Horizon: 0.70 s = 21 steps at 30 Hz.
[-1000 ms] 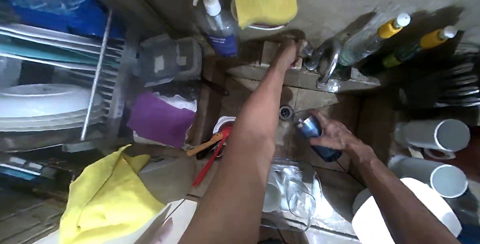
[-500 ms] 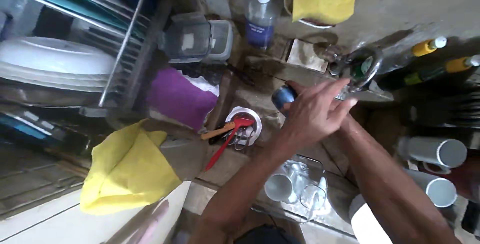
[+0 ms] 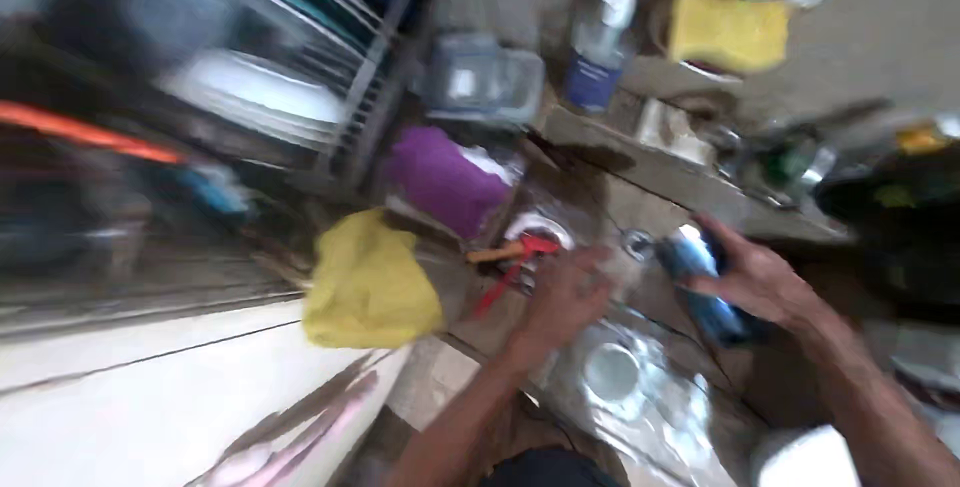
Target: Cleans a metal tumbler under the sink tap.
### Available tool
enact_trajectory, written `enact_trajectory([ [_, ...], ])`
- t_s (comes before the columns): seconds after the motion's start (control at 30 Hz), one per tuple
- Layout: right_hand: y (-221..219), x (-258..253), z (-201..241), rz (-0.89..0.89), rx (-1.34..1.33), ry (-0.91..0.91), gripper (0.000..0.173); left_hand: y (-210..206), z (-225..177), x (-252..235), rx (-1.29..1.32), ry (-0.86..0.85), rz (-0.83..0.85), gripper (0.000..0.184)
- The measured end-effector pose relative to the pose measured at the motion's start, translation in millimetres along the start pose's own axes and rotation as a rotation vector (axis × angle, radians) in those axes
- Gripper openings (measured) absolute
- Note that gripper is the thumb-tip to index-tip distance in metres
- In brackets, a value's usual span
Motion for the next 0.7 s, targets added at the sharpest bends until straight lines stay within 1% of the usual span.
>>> enact_trajectory([
  [0.07,5,-4,19,-0.024,-0.297,0.008,0.101,2,-7,-2,0.05,0.014,0.001,0.05],
  [0.1,5,-4,21,-0.041,-0.466,-0.022,0.093,-5,-11,0,0.066,-0.02,-0.005,0.06],
  [0.13,4,-7,25,-0.059,-0.619,-0.047,0.082,-10,-18,0,0.044,-0.072,-0.012,0.072],
  [0.17,1,-9,37,-0.071,-0.775,-0.056,0.067,-13,-29,1,-0.003,-0.119,-0.01,0.079],
  [0.2,-3,-8,56,-0.047,-0.94,-0.038,0.048,-14,-42,4,-0.056,-0.171,-0.015,0.082],
  [0.23,-9,-4,76,0.0,-1.098,-0.003,0.039,-14,-54,7,-0.107,-0.221,-0.019,0.084],
  [0.3,-22,6,116,0.073,-1.307,0.048,0.039,-1,-75,12,-0.204,-0.302,-0.063,0.083],
  [0.33,-28,12,135,0.089,-1.359,0.07,0.04,12,-84,14,-0.249,-0.339,-0.119,0.08],
  [0.4,-38,20,171,0.058,-1.395,0.113,0.04,44,-100,20,-0.338,-0.415,-0.218,0.075],
  [0.43,-41,24,189,0.055,-1.42,0.138,0.042,62,-108,23,-0.378,-0.447,-0.248,0.069],
  [0.5,-43,28,226,0.099,-1.487,0.154,0.049,103,-128,28,-0.449,-0.458,-0.252,0.059],
  [0.57,-40,35,264,0.185,-1.496,0.209,0.064,156,-152,34,-0.449,-0.409,-0.273,0.058],
  [0.6,-37,40,279,0.235,-1.481,0.273,0.07,187,-166,40,-0.419,-0.416,-0.309,0.058],
  [0.63,-35,44,291,0.29,-1.474,0.354,0.073,221,-181,48,-0.41,-0.427,-0.366,0.06],
  [0.7,-35,51,302,0.369,-1.472,0.467,0.072,290,-216,76,-0.549,-0.368,-0.502,0.06],
])
Point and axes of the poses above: each hand's wrist, its own x-axis away from the middle knuckle, its own y-axis out of the back of the hand, z = x × y, the point moved 7 cm from there along -x, towards the middle knuckle, and after that the axes turned 1 degree about x, right-handed, at the moved point
